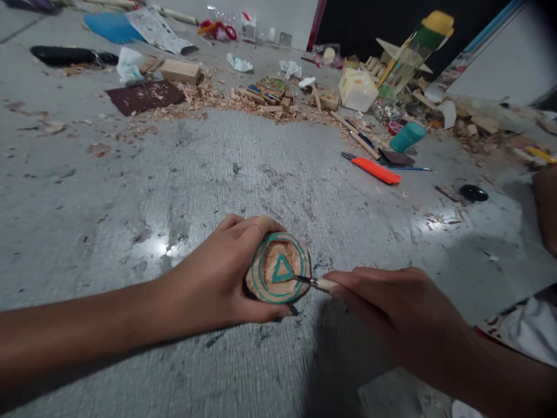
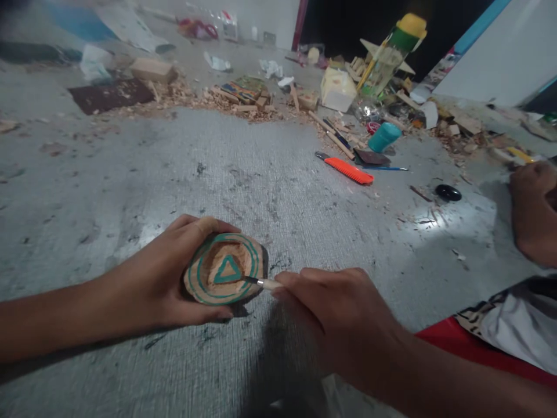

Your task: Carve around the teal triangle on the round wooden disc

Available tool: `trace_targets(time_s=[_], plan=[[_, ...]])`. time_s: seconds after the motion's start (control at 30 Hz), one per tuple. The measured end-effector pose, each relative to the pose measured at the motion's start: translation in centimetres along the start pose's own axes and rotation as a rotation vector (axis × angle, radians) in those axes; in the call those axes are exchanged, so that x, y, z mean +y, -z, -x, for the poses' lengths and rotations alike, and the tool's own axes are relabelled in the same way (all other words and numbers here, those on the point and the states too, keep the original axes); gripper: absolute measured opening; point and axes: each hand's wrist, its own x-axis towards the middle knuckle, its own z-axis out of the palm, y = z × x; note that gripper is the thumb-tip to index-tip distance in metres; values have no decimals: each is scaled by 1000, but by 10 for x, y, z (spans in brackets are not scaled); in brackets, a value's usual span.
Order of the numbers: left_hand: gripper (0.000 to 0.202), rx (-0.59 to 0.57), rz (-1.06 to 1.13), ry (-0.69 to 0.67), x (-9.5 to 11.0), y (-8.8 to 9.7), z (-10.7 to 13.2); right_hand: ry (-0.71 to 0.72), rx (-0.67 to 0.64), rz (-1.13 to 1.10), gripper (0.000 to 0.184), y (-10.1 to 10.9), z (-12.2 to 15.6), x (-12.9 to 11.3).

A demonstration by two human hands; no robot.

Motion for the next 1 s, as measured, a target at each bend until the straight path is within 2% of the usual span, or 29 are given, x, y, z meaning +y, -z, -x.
trace_targets(time_s=[0.1,0.17,0.23,0.3,0.4,0.5,0.73,0.83,1.0], plan=[[81,-20,1,-3,0,2,0,-26,27,-183,31,-3,0,9],[81,-37,10,-6,0,3,0,20,61,-196,29,2,-2,15],[81,-40,23,-11,-1,4,0,74,56,-122,26,10,-4,19],[81,-36,31,-11,-1,4,-1,106,-9,-4,26,20,-6,18],[80,-39,34,5,-2,3,-1,127,-109,145,29,32,-11,10],[79,-54,40,17,-2,4,-2,134,-166,178,33,40,-20,-1],[77,-52,69,32,-1,4,-2,194,-170,185,39,46,-34,-15],[74,-55,73,40,0,4,-3,213,-216,198,37,47,-39,-16],[75,-39,82,52,0,4,-3,302,-332,434,33,55,-59,-27]])
